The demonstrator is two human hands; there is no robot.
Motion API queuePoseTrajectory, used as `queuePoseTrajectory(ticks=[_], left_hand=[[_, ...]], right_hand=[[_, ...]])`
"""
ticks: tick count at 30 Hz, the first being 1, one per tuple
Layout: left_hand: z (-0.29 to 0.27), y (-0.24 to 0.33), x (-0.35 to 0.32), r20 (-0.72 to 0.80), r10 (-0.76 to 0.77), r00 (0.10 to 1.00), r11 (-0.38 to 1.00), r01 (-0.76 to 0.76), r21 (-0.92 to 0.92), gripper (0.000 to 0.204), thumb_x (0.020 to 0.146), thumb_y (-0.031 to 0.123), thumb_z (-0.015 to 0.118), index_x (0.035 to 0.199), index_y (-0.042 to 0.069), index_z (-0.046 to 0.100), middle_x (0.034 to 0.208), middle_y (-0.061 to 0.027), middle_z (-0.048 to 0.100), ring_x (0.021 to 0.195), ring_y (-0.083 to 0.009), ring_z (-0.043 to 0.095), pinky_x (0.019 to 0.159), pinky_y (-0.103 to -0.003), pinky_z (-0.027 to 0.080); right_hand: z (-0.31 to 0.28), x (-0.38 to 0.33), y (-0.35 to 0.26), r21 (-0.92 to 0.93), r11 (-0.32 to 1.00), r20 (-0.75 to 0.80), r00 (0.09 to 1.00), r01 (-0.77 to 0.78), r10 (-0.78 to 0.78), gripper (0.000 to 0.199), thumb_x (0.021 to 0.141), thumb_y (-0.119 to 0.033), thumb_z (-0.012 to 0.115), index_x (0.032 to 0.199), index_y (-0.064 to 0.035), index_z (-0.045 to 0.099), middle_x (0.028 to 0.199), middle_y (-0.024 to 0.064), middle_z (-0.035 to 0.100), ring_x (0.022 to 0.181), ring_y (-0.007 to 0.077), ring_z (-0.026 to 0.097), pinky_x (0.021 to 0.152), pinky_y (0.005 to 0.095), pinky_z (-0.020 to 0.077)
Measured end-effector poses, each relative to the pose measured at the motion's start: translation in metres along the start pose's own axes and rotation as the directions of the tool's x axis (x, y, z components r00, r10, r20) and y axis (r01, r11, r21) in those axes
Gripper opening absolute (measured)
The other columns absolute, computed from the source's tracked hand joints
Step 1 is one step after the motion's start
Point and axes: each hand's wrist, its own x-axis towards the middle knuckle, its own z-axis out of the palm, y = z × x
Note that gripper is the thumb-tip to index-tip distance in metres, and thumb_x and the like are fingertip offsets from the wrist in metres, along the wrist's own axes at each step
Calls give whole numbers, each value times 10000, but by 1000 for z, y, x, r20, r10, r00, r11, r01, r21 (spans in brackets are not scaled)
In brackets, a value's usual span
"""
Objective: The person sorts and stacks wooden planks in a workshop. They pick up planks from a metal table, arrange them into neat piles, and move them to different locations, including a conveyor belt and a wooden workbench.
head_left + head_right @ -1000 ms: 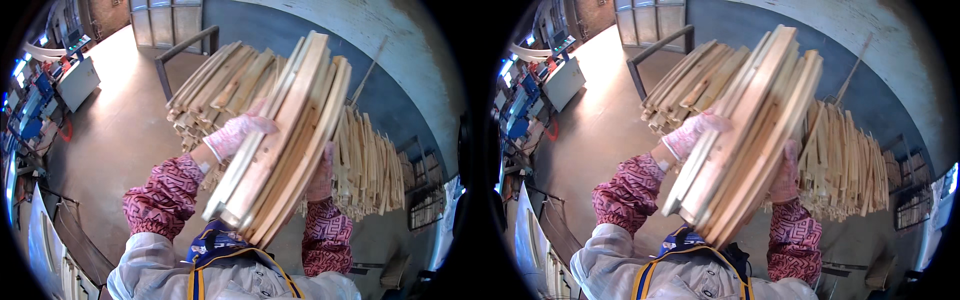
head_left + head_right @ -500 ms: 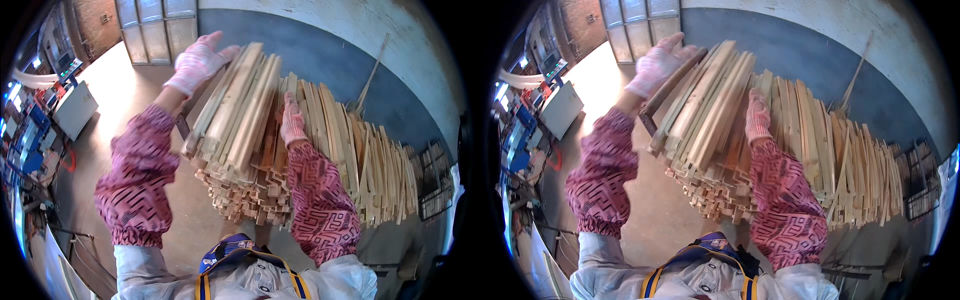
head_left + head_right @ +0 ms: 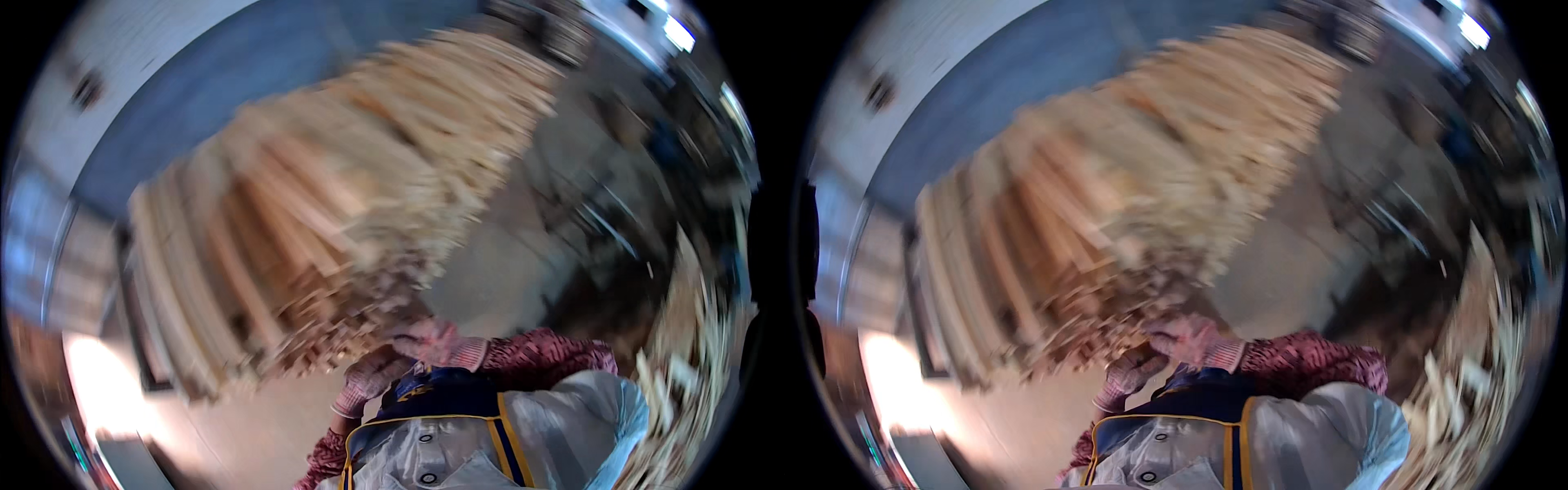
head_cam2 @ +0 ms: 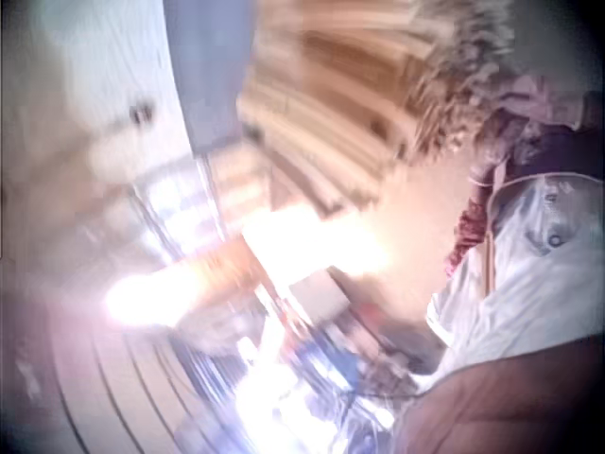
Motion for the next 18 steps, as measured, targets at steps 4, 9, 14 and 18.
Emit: queuePoseTrajectory(ticks=[4, 9, 14, 18], left_hand=[[60, -49, 108, 108, 81, 991, 880, -122, 459, 595, 875, 595, 563, 1301, 180, 580, 1228, -150, 644, 1154, -348, 601, 936, -424, 490], [115, -76, 209, 520, -158, 839, 639, -315, 702, 623, 901, 624, 495, 1335, 181, 551, 1298, -160, 599, 1204, -346, 567, 982, -448, 462], [237, -8, 317, 751, 10, 661, 428, -681, 594, 578, 902, 560, 518, 1333, 177, 548, 1316, -162, 576, 1203, -352, 555, 986, -474, 445], [338, 88, 344, 821, 185, 540, 424, -797, 429, 545, 881, 480, 590, 1327, 170, 552, 1299, -138, 582, 1207, -334, 548, 991, -477, 434]], right_hand=[[-32, -74, 75, -401, 867, -71, 954, -295, 292, 448, 903, -526, 553, 1131, -164, 686, 1014, 157, 692, 986, 355, 639, 845, 442, 500], [-56, -147, 173, -235, 909, -182, 934, -344, 306, 457, 943, -435, 526, 1262, -115, 601, 1155, 166, 655, 1080, 348, 614, 932, 430, 482], [-96, -255, 233, -236, 824, -677, 695, -516, 241, 392, 909, -370, 537, 1148, -80, 649, 1079, 195, 663, 1003, 361, 633, 886, 438, 502], [-118, -365, 298, 280, 601, -875, 58, -749, 480, 414, 880, -342, 580, 1230, -129, 635, 1196, 177, 647, 1135, 345, 599, 944, 414, 487]])
